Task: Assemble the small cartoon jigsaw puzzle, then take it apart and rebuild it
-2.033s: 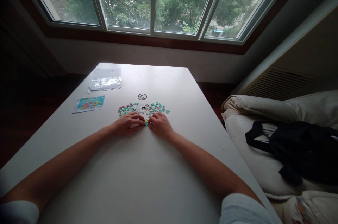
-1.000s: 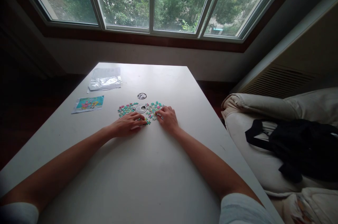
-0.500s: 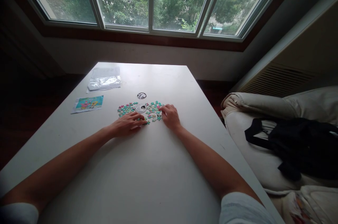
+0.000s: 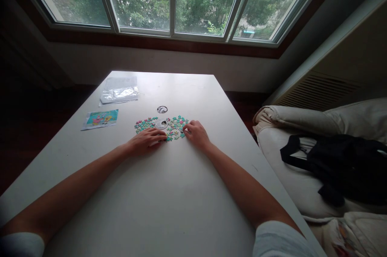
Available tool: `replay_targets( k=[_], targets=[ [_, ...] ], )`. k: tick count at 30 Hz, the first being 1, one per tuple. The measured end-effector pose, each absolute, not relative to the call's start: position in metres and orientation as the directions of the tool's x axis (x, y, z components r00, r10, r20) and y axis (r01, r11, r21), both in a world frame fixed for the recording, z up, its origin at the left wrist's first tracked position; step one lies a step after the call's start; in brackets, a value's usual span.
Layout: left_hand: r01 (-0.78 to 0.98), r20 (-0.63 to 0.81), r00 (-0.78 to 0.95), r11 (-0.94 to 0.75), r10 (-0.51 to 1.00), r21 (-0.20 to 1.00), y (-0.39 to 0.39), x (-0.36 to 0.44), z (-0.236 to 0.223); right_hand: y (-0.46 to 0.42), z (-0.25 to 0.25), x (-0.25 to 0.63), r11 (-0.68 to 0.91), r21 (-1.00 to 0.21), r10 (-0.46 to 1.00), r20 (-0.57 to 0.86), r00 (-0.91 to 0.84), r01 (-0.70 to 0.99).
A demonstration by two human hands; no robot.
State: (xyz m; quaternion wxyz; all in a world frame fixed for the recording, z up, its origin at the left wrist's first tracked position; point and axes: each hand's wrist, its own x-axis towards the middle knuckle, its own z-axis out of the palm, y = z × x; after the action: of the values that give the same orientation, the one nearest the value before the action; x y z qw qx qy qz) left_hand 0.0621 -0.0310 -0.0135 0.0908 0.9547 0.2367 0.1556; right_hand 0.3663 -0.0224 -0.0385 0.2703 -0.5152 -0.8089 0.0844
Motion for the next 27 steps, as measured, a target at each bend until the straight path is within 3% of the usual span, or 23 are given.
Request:
replay_targets(
  k=[7, 16, 27],
  targets=[
    [0.425, 0.326, 0.789, -0.846, 0.521, 0.322, -0.0242, 0.0558, -0.0167, -0.0233, -0.0395, 0.3660, 0.457, -0.416, 0.875, 0.368, -0.314, 0.786],
    [0.430, 0.328, 0.784, -0.841, 0.528, 0.327, -0.0220, 0.0551, -0.0167, -0.0221, -0.0389, 0.3651, 0.480, -0.417, 0.868, 0.354, -0.348, 0.772],
    [0.435, 0.327, 0.782, -0.841, 0.530, 0.322, -0.0207, 0.0530, -0.0165, -0.0280, -0.0376, 0.3642, 0.391, -0.394, 0.900, 0.353, -0.256, 0.832]
  ],
)
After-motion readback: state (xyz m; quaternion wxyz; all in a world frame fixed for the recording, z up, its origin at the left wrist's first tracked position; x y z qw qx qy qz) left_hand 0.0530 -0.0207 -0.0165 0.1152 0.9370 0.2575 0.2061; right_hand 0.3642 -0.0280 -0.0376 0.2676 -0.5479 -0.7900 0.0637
